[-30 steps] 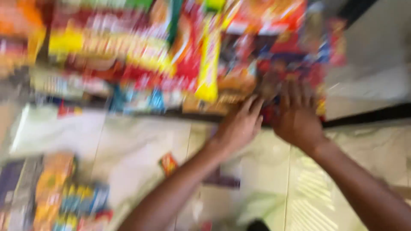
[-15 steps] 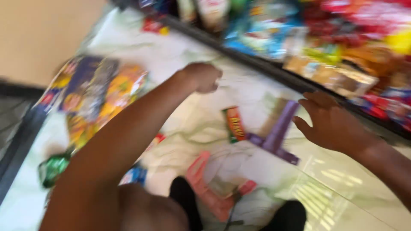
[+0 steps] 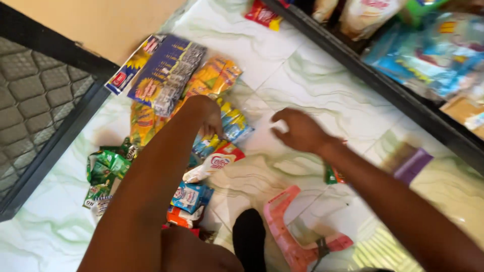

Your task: Organizing snack packages and sachets on a low shelf and the floor.

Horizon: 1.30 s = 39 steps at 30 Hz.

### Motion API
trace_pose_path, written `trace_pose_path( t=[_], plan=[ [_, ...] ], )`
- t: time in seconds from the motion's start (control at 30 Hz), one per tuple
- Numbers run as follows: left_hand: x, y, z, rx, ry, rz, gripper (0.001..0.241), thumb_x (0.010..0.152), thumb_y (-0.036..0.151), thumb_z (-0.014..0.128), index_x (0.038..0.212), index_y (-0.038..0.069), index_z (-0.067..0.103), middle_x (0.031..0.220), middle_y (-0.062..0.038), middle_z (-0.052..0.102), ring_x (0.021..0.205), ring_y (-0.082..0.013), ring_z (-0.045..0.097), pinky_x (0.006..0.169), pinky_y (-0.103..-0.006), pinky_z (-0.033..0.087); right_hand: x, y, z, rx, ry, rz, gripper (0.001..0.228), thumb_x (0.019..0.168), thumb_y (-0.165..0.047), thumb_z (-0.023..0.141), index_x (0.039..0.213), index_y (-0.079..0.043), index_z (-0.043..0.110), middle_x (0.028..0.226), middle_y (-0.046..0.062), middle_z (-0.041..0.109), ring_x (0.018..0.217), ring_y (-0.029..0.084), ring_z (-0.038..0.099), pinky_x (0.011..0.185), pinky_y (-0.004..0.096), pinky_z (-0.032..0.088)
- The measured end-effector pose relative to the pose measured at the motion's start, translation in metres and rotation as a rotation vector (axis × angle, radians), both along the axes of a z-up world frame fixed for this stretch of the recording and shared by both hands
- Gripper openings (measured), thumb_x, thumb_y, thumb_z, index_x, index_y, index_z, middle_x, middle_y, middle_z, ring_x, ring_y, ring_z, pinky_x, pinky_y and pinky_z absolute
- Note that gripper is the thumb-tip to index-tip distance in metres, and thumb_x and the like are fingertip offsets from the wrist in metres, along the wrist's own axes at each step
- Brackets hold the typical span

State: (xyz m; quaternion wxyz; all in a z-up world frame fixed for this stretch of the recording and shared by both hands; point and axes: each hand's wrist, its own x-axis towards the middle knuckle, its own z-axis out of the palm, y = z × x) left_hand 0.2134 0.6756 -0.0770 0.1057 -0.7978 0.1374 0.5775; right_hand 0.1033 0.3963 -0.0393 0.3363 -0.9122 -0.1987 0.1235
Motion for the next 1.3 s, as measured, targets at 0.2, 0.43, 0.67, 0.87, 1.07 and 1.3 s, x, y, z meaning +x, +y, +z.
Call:
trace_pose_path(
  t=[0.2,0.43,0.67,0.87,1.07,1.3],
  plan=[
    [-0.051,0.015,-0.003,-0.015,0.12,-0.047,0.034,0.067,0.039,0.092,0.079,0.012,0.075,0.085,-0.007,0.075,0.08,-0.0231,0.071,0.078,-0.0393,0.058,-0.006,0.096,-0.081,0.023,0.245,0.089,0.043,0.082,-0.03,0.076,0.118,-0.006,0.069,0.113,0.017,0.072,0.104,0.035,0.068,0.091,0.044,0.054],
    [-0.033,-0.011,-0.057,-0.162,0.184,0.132,0.031,0.073,0.031,0.082,0.091,0.006,0.077,0.089,-0.008,0.078,0.081,-0.023,0.074,0.073,-0.0431,0.057,-0.02,0.087,-0.098,0.139,0.303,0.02,0.02,0.086,-0.022,0.07,0.1,-0.007,0.072,0.098,0.014,0.076,0.089,0.031,0.073,0.08,0.04,0.057],
    [-0.072,-0.02,-0.099,-0.284,-0.158,-0.537,0.034,0.07,0.028,0.084,0.098,0.009,0.082,0.101,-0.012,0.077,0.088,-0.0252,0.07,0.078,-0.044,0.057,-0.042,0.033,-0.098,0.218,0.312,-0.095,0.016,0.09,-0.02,0.065,0.098,-0.006,0.069,0.088,0.012,0.076,0.081,0.025,0.074,0.078,0.035,0.058],
    [-0.055,-0.057,-0.028,-0.427,0.045,-0.258,0.041,0.081,0.03,0.077,0.118,0.015,0.069,0.099,-0.012,0.072,0.079,-0.026,0.069,0.069,-0.0434,0.058,-0.062,0.014,-0.08,0.246,0.444,-0.08,0.056,0.082,-0.036,0.084,0.124,-0.007,0.061,0.114,0.01,0.071,0.103,0.022,0.069,0.09,0.034,0.055],
    [-0.015,-0.101,0.0,-0.755,0.442,0.422,0.027,0.096,0.025,0.07,0.116,0.01,0.061,0.088,-0.005,0.067,0.075,-0.0158,0.064,0.064,-0.0337,0.056,-0.047,-0.043,-0.043,0.84,0.59,-0.247,0.057,0.081,-0.018,0.085,0.131,-0.004,0.06,0.119,0.007,0.071,0.109,0.017,0.065,0.097,0.035,0.054],
    [0.029,-0.146,0.059,-1.346,0.494,0.815,0.036,0.093,0.025,0.075,0.123,0.01,0.061,0.108,0.001,0.068,0.1,-0.0117,0.067,0.089,-0.0351,0.059,-0.026,-0.105,0.043,0.936,0.536,-0.274,0.054,0.088,-0.017,0.076,0.137,-0.007,0.053,0.126,0.007,0.07,0.116,0.017,0.067,0.105,0.035,0.052]
  ],
)
